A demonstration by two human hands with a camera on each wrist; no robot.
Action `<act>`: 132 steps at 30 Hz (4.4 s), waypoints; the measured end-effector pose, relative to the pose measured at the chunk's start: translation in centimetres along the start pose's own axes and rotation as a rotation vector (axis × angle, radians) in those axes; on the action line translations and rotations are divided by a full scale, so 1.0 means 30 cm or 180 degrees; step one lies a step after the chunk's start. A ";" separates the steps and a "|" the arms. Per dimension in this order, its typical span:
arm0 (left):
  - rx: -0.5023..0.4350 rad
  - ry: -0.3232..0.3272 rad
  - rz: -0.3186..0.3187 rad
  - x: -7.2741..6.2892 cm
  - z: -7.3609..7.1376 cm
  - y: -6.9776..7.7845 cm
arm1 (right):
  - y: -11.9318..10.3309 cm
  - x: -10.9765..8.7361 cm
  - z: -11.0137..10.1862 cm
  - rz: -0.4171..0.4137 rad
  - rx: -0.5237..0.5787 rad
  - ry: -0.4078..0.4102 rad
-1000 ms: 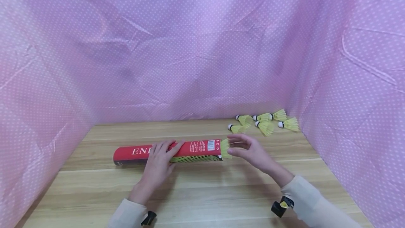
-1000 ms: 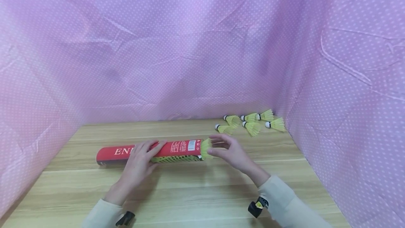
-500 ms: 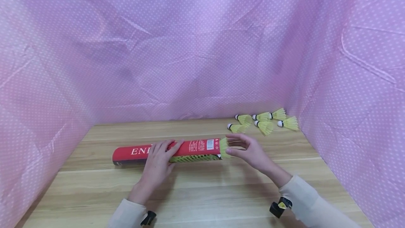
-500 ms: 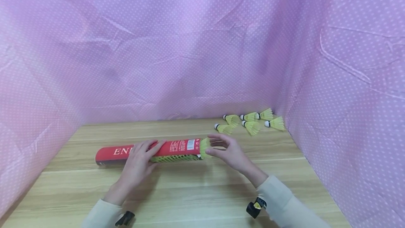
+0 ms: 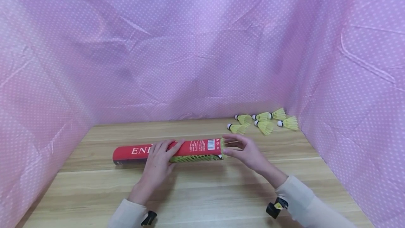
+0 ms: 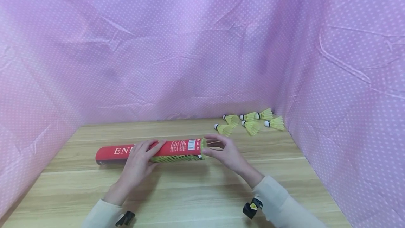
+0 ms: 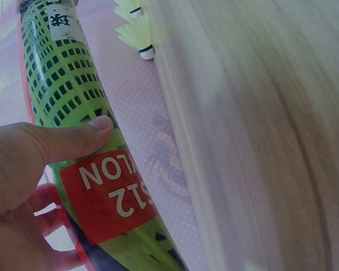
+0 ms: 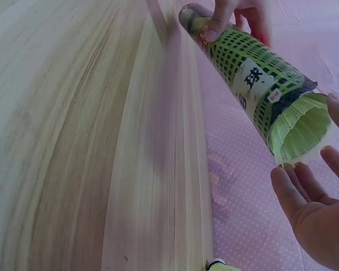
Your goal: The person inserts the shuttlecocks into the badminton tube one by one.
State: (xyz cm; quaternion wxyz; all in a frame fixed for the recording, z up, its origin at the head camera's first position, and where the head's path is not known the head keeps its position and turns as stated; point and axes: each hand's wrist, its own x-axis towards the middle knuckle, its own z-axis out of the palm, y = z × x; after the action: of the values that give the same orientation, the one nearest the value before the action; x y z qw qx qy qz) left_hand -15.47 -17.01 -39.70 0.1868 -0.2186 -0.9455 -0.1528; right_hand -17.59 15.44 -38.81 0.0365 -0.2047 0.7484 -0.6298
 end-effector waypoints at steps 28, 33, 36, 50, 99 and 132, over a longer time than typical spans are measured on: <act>0.0038 0.0038 0.0074 0.003 0.005 -0.010 | -0.007 -0.016 -0.017 0.0083 -0.0044 -0.0186; 0.0052 0.0033 0.0066 0.005 0.004 -0.011 | -0.008 -0.014 -0.015 0.0122 -0.0024 -0.0169; 0.0045 0.0037 0.0061 0.006 0.002 -0.010 | -0.005 -0.010 -0.011 0.0111 -0.0008 -0.0162; 0.0076 0.0032 0.0070 0.010 0.002 -0.011 | 0.005 0.002 0.013 0.0052 -0.0028 -0.0112; 0.0074 0.0077 0.0088 -0.015 -0.003 -0.042 | 0.206 0.092 -0.144 0.0359 -0.0297 0.0900; 0.0060 0.0052 0.0145 -0.009 -0.003 -0.040 | 0.295 0.237 -0.171 0.0458 -0.1331 0.1265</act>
State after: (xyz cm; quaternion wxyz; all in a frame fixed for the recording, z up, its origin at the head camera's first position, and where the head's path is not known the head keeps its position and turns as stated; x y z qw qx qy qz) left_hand -15.78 -18.15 -39.99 0.1999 -0.2371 -0.9401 -0.1414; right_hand -27.99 18.79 -44.80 -0.1092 -0.0269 0.8670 -0.4855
